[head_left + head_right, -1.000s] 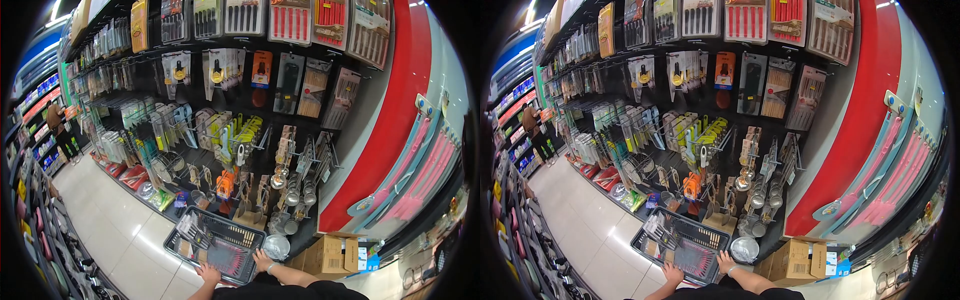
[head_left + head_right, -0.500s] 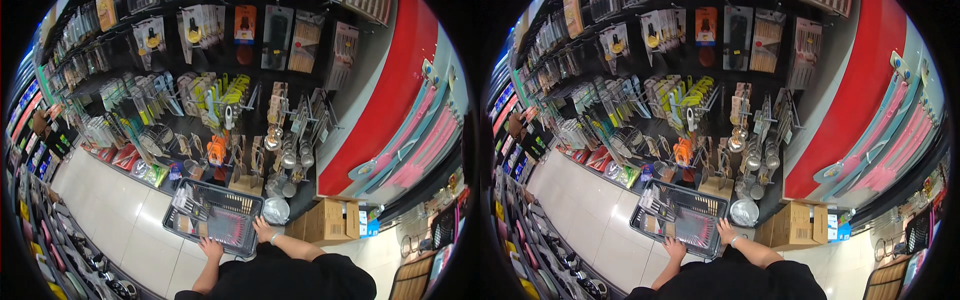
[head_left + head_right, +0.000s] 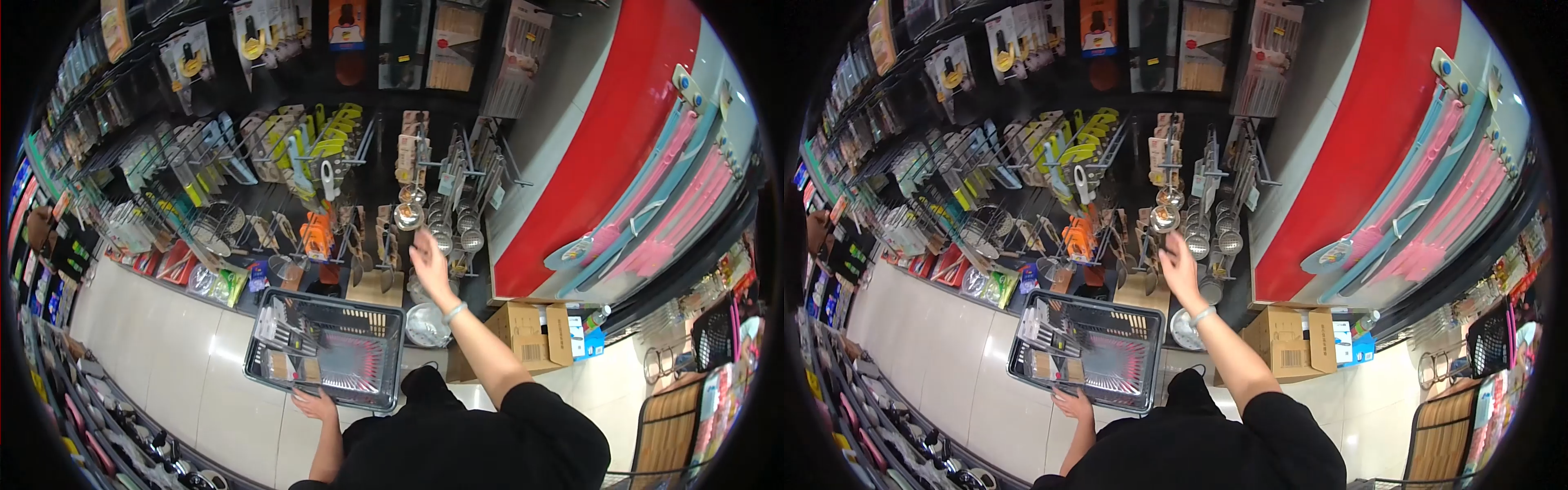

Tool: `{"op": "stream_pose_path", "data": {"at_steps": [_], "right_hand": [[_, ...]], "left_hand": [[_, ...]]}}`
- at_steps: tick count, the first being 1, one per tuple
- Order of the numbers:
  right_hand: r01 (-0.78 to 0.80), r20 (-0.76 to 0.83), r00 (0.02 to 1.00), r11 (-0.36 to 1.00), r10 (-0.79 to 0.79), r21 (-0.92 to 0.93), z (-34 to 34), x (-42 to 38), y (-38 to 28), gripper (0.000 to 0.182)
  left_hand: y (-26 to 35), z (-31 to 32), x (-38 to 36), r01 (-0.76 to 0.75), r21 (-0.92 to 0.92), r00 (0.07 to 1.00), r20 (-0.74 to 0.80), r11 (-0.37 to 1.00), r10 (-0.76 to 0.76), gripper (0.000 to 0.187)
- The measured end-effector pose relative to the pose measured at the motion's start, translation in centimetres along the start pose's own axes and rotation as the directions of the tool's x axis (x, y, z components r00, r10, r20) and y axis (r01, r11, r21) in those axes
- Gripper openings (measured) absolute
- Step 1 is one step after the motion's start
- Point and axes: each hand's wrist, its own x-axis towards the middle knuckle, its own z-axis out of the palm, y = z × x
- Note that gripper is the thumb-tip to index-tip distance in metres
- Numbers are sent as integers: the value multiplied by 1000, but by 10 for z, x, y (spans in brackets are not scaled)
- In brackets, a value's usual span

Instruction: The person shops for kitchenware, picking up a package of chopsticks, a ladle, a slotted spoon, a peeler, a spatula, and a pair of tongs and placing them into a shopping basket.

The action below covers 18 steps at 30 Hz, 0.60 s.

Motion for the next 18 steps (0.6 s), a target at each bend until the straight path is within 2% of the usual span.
{"op": "stream_pose_path", "data": {"at_steps": [2, 4, 6, 8, 9, 10, 12, 13, 14, 15, 18], "right_hand": [[139, -126, 983, 989, -133, 45, 4, 47, -13, 68], [225, -181, 956, 973, -230, -45, 11, 84, -22, 82], [198, -220, 956, 980, -192, 3, 18, 120, -20, 99], [110, -230, 966, 993, -117, -40, 21, 160, 2, 112], [9, -209, 978, 997, 7, 75, 21, 167, -6, 122], [23, -135, 991, 974, 8, 225, 22, 175, -13, 128], [-218, 180, 973, 846, 147, 487, 13, 171, -47, 132], [27, -2, 1000, 949, -27, 313, 16, 196, -8, 135], [132, -92, 989, 981, -120, 144, 16, 215, 12, 137], [23, -49, 999, 990, -16, 141, 13, 219, 5, 132], [-104, 72, 994, 949, 87, 299, 11, 215, -33, 131]], "left_hand": [[0, 5, -2, -24, 2, 999, 26, 1000, 24, 90], [3, 5, 0, 21, 5, 997, 71, 1000, -21, 92], [6, 1, -1, 27, -30, 995, 95, 999, -24, 93], [5, 1, -2, 6, -2, 994, 108, 1000, -6, 93], [3, 3, -1, 2, 13, 995, 104, 1000, -4, 94], [4, 1, -2, 14, 8, 995, 96, 1000, -15, 94], [7, -6, -2, 4, 5, 990, 144, 1000, -4, 96], [10, -7, -3, 15, -5, 991, 131, 1000, -15, 96], [12, -9, -5, 19, 4, 990, 142, 1000, -19, 96], [13, -11, -5, 23, 16, 988, 155, 1000, -25, 97], [15, -11, -7, 51, 9, 985, 164, 999, -51, 96]]}}
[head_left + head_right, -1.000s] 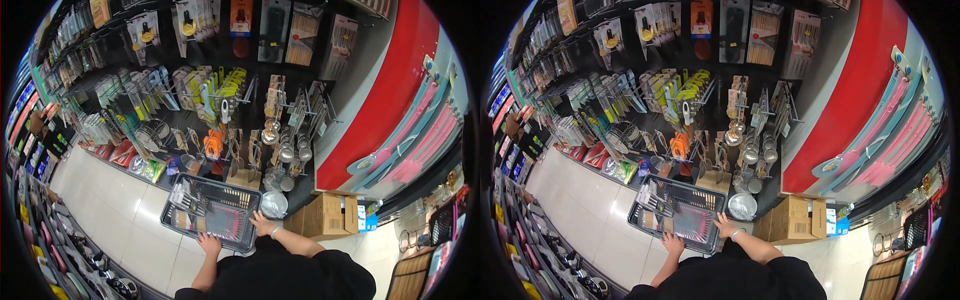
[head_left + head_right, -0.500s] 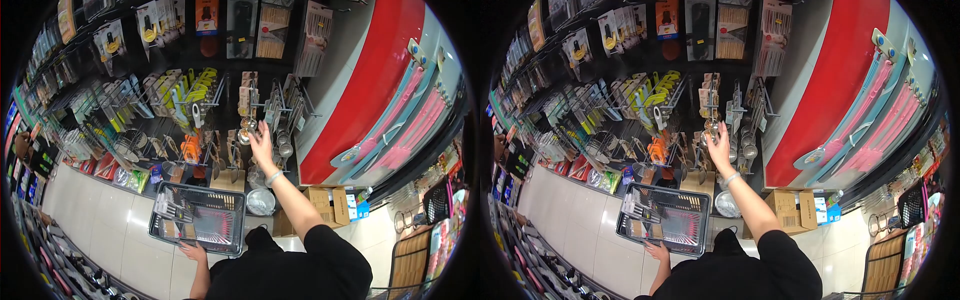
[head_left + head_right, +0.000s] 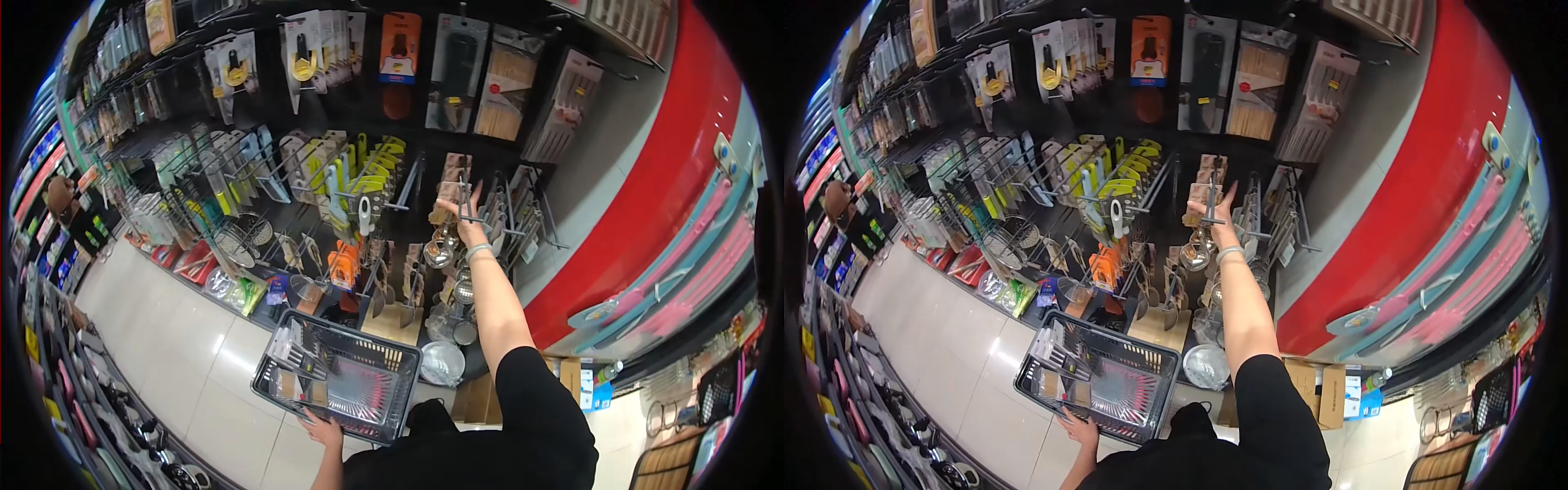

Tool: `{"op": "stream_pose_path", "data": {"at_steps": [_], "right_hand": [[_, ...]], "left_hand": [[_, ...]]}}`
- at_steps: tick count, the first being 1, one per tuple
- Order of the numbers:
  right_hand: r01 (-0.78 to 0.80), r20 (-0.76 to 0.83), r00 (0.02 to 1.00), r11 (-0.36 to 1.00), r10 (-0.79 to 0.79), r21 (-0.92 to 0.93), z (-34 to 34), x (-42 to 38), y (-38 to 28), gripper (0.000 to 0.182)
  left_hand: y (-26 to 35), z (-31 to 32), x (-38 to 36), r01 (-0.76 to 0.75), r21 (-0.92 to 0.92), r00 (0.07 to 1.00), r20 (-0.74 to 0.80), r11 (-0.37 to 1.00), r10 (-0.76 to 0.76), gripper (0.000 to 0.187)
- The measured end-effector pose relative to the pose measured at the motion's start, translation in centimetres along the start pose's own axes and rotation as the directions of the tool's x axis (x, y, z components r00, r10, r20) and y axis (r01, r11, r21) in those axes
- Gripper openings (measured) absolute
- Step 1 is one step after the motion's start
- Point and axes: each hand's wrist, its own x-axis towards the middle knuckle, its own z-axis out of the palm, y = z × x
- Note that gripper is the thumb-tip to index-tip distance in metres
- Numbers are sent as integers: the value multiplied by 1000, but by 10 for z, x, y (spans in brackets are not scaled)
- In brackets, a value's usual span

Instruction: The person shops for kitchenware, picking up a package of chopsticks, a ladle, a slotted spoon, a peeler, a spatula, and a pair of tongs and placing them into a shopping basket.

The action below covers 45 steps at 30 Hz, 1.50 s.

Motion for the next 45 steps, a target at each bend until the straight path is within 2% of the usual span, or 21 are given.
{"op": "stream_pose_path", "data": {"at_steps": [1, 3, 4, 6, 9, 13, 16, 18, 23, 25, 28, 30, 32, 33, 34, 36, 38, 41, 42, 43, 45], "right_hand": [[-3, 10, 1000, 1000, 3, -1, 0, 2, 2, 131], [-5, -4, 1000, 994, 5, 106, 0, 4, 5, 111], [-17, 8, 1000, 995, 16, 103, -1, 4, 9, 111], [-75, 26, 997, 997, 75, 31, -9, 2, 11, 55], [-6, -45, 999, 1000, 6, 8, -7, -1, 17, 45], [-17, 33, 999, 999, 16, 48, -7, -15, 15, 45], [-32, -15, 999, 999, 33, 29, -7, -36, 16, 36], [-35, 18, 999, 997, 34, 69, -3, -53, 14, 29], [56, 41, 997, 980, -66, 193, 8, -95, -6, 26], [105, 106, 985, 967, -133, 232, 10, -110, -19, 25], [63, 140, 985, 964, -102, 258, 17, -129, -26, 26], [5, 191, 980, 972, -51, 234, 27, -154, -27, 25], [-79, 269, 963, 973, 18, 218, 42, -183, -17, 25], [-113, 323, 944, 985, 67, 128, 51, -200, -10, 24], [-142, 377, 919, 989, 117, 39, 60, -216, 0, 24], [-208, 440, 871, 975, 220, -76, 77, -247, 29, 20], [-260, 535, 788, 952, 305, -159, 93, -277, 54, 18], [-379, 703, 612, 914, 362, -141, 110, -316, 98, 22], [-432, 746, 564, 897, 353, -97, 114, -328, 114, 23], [-398, 792, 493, 903, 360, -163, 121, -334, 102, 21], [-326, 763, 474, 892, 440, -312, 130, -340, 103, 31]], "left_hand": [[0, 2, 0, 10, -3, 1000, -1, 1000, -10, 96], [0, 2, 0, -9, 23, 999, -33, 1000, 10, 95], [-2, 1, -2, 7, 25, 1000, -30, 1000, -6, 95], [0, -1, 0, -38, 8, 999, -33, 999, 39, 94], [2, -2, -1, -37, 11, 999, -38, 999, 38, 92], [2, -4, 0, -32, 16, 999, -24, 999, 33, 91], [-1, -1, 0, -45, 8, 998, -42, 999, 45, 90], [-1, -3, 0, -62, 2, 998, -24, 998, 62, 89], [-7, 0, 3, -98, 22, 994, -37, 995, 99, 90], [-5, -2, 1, -82, 44, 996, -22, 996, 83, 90], [8, -16, -4, -43, 97, 999, 9, 994, 43, 91], [25, -31, -8, 33, 106, 999, -40, 994, -29, 86], [24, -30, 6, -247, -31, 937, -264, 969, 230, 79], [42, -45, 8, -262, -175, 947, -235, 949, 218, 71], [53, -57, 18, -440, -411, 896, -263, 799, 358, 67], [108, -121, 8, -343, -758, 904, -106, 555, 415, 71], [142, -173, -2, -583, -636, 765, -219, 505, 606, 78], [159, -209, -3, -663, -566, 630, -70, 490, 773, 81], [157, -203, 2, -621, -572, 645, 16, 536, 764, 59], [152, -193, 7, -612, -556, 660, 34, 563, 751, 44], [145, -181, 13, -611, -481, 698, 48, 629, 714, 21]]}}
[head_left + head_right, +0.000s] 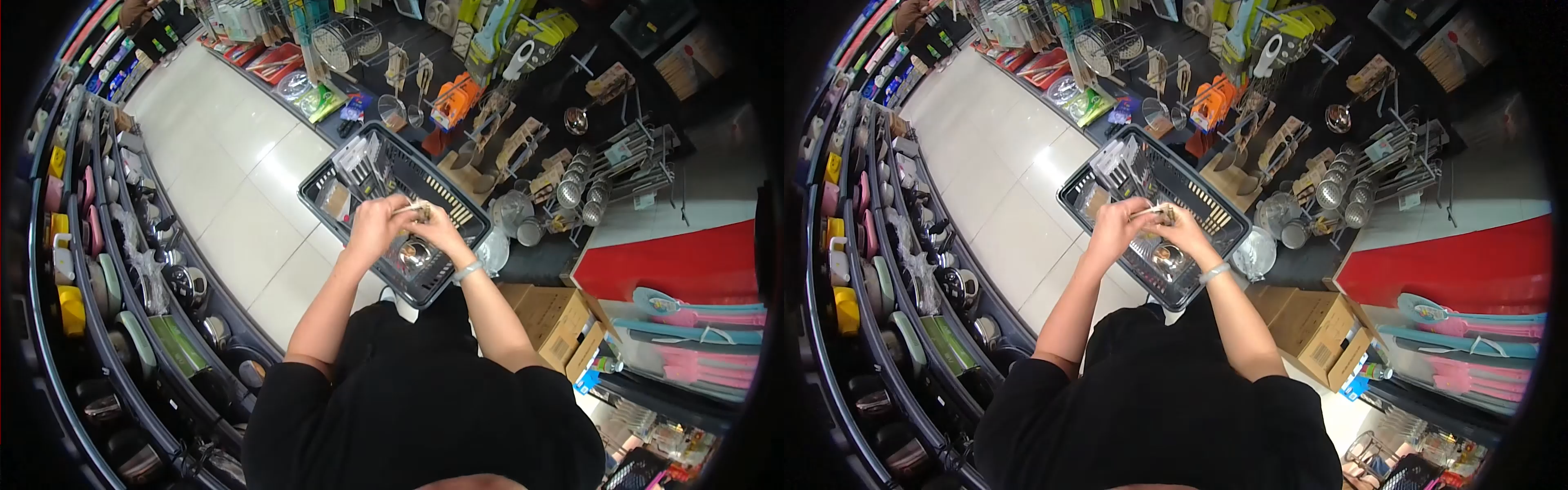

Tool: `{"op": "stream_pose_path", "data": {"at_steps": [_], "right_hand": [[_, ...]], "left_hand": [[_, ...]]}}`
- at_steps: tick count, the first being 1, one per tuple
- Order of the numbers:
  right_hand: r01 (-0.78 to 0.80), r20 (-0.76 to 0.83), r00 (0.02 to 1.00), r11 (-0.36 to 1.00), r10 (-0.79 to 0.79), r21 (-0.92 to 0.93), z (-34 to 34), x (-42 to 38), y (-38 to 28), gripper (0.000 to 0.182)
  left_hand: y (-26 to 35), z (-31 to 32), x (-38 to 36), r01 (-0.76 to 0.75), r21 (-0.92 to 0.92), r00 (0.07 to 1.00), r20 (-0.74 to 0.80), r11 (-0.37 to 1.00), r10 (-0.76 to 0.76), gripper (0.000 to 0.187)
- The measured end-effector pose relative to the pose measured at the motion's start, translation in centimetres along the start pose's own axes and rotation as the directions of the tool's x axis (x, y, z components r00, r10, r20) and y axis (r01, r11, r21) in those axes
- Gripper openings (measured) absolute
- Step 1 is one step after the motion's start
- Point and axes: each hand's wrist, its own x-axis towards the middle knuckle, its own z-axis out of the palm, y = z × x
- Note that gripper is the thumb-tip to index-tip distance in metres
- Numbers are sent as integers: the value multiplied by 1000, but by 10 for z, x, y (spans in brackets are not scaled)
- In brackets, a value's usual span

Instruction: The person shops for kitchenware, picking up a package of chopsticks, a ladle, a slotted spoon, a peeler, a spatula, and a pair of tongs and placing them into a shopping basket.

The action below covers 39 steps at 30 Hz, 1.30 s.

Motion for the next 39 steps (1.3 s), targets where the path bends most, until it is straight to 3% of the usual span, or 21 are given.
{"op": "stream_pose_path", "data": {"at_steps": [1, 3, 5, 6, 8, 11, 13, 18, 22, 24, 25, 26, 27, 28, 29, 30, 31, 33, 35, 38, 39], "right_hand": [[-70, -19, 997, 995, 69, -69, 3, -1, -5, 37], [215, -74, 969, 953, -235, -213, 2, 5, 35, 52], [48, -181, 980, 985, -77, -164, -3, -4, 67, 50], [45, -183, 980, 986, -75, -164, -8, -10, 82, 50], [-141, -243, 956, 983, 166, 119, -18, -32, 104, 44], [-232, -289, 917, 956, 276, 178, -30, -74, 108, 36], [-385, -331, 816, 873, 473, 300, -40, -97, 111, 31], [-400, -395, 743, 831, 540, 386, -53, -139, 121, 28], [-418, -414, 709, 813, 571, 405, -55, -151, 123, 26], [-398, -427, 711, 820, 559, 410, -53, -150, 126, 27], [-387, -434, 712, 825, 551, 412, -56, -151, 129, 27], [-364, -446, 717, 833, 536, 416, -57, -151, 131, 27], [-341, -464, 716, 841, 522, 420, -59, -151, 132, 27], [-318, -486, 715, 853, 503, 415, -62, -152, 126, 27], [-297, -506, 713, 863, 485, 409, -66, -152, 122, 26], [-252, -561, 699, 887, 443, 387, -70, -150, 118, 26], [-211, -607, 686, 909, 400, 360, -76, -148, 116, 26], [-67, -722, 639, 954, 266, 292, -89, -145, 90, 24], [111, -840, 540, 985, 55, 135, -109, -141, 80, 23], [146, -948, 269, 980, -169, -134, -150, -133, 33, 24], [165, -922, 210, 941, -325, -294, -170, -130, 28, 29]], "left_hand": [[-4, 0, 0, 24, 68, 1000, -21, 997, -23, 14], [-47, 19, -5, 36, 157, 995, -99, 987, -21, 13], [-88, 30, -8, 199, 265, 967, -207, 944, -146, 15], [-104, 32, -11, 238, 276, 957, -232, 931, -176, 17], [-134, 39, -15, 287, 253, 935, -282, 924, -213, 17], [-171, 44, -15, 389, 207, 888, -344, 898, -306, 17], [-190, 49, -12, 415, 239, 862, -412, 878, -296, 17], [-238, 66, -8, 506, 346, 844, -388, 790, -370, 18], [-254, 69, 1, 437, 281, 848, -444, 854, -288, 18], [-252, 65, 4, 434, 363, 866, -420, 825, -271, 22], [-267, 66, 4, 425, 311, 864, -419, 850, -279, 33], [-280, 72, 5, 408, 254, 867, -408, 877, -286, 44], [-250, 64, 8, 503, 258, 848, -332, 825, -414, 51], [-267, 71, 6, 471, 243, 848, -391, 848, -358, 52], [-247, 65, 6, 536, 237, 827, -343, 811, -446, 53], [-278, 71, 0, 408, 359, 881, -397, 839, -259, 57], [-262, 67, -2, 449, 289, 871, -351, 846, -343, 60], [-255, 67, -16, 337, 271, 879, -433, 901, -199, 62], [-230, 65, -26, 387, 208, 855, -446, 898, -265, 64], [-210, 74, -50, 338, 355, 879, -449, 872, -158, 70], [-202, 79, -59, 336, 351, 877, -454, 874, -155, 70]]}}
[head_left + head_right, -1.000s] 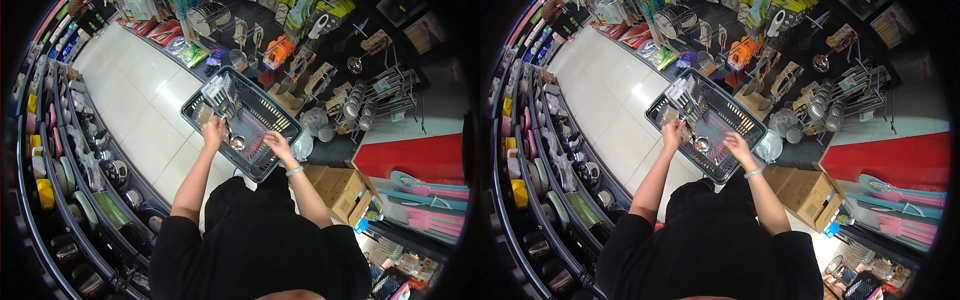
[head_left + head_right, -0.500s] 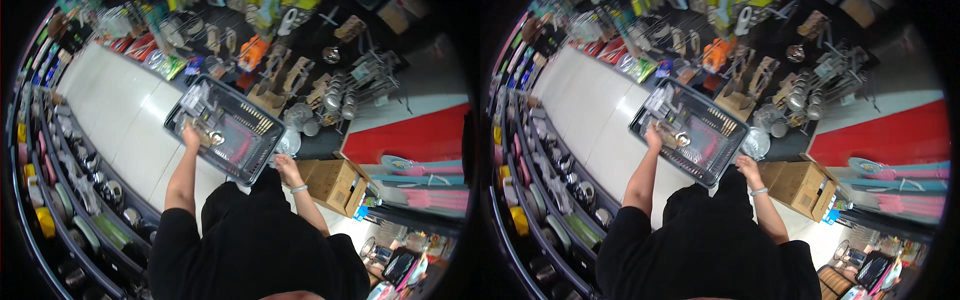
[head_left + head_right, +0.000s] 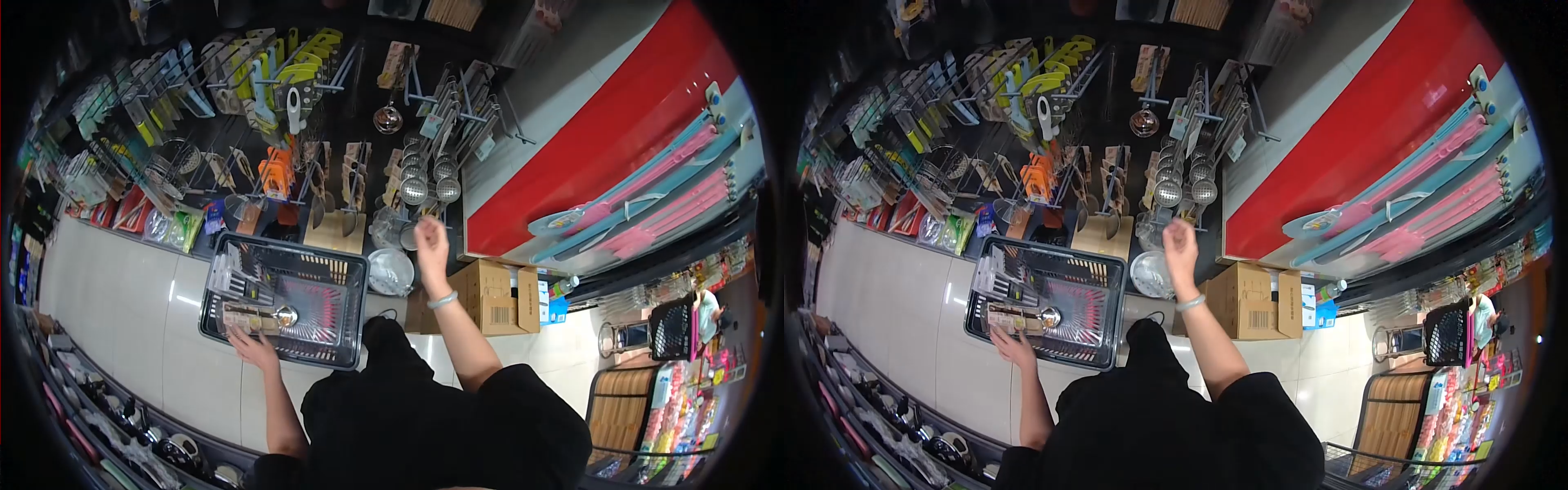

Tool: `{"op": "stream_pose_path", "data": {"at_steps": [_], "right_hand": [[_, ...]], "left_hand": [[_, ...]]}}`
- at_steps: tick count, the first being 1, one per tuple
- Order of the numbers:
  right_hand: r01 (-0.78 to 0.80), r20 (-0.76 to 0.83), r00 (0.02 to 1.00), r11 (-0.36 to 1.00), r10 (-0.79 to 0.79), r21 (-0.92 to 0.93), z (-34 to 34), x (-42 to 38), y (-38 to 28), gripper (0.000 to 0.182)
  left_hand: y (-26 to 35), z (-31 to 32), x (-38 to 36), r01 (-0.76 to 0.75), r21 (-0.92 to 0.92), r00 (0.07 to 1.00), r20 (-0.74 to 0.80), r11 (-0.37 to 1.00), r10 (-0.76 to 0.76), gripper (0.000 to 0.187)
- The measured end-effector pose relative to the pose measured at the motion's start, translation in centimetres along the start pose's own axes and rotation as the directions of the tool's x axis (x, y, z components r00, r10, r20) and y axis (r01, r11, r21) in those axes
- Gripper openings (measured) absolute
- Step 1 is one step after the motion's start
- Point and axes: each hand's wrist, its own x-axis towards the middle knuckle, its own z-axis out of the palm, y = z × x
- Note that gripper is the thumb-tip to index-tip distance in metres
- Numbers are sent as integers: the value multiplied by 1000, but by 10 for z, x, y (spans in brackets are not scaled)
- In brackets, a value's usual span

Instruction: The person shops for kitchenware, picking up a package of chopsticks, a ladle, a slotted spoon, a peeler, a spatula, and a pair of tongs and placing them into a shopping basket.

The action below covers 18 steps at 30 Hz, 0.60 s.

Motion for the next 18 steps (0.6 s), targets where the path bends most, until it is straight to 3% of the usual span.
{"op": "stream_pose_path", "data": {"at_steps": [1, 2, 3, 5, 8, 10, 11, 14, 16, 18], "right_hand": [[-43, -51, 998, 997, 46, 60, 3, 19, -25, 37], [9, -54, 999, 998, -5, 65, 3, 40, -30, 47], [15, -66, 998, 999, -13, 34, 4, 60, -46, 56], [117, -39, 993, 992, -116, 45, 9, 98, -71, 72], [200, -39, 979, 980, -200, 14, 19, 145, -91, 84], [133, -22, 991, 989, -132, 59, 26, 164, -109, 89], [201, -41, 978, 979, -202, -35, 27, 179, -103, 90], [145, 32, 988, 984, -149, 101, 26, 210, -95, 101], [143, 115, 981, 981, -158, 128, 27, 220, -99, 108], [71, 250, 958, 958, -144, 278, 24, 215, -114, 110]], "left_hand": [[6, -1, -13, 18, 172, 998, 54, 985, -28, 72], [13, -3, -24, 27, 339, 993, 103, 940, -66, 75], [18, -5, -33, 31, 332, 993, 96, 943, -66, 75], [25, -7, -43, 125, 365, 940, 253, 923, -227, 78], [20, -2, -44, 105, 351, 953, 232, 930, -195, 82], [19, -3, -46, 115, 349, 949, 239, 930, -207, 82], [18, -3, -46, 115, 347, 945, 250, 931, -210, 82], [28, -11, -43, 137, 343, 929, 282, 929, -241, 81], [26, -9, -43, 149, 335, 932, 266, 930, -245, 80], [26, -8, -43, 158, 326, 936, 251, 932, -247, 79]]}}
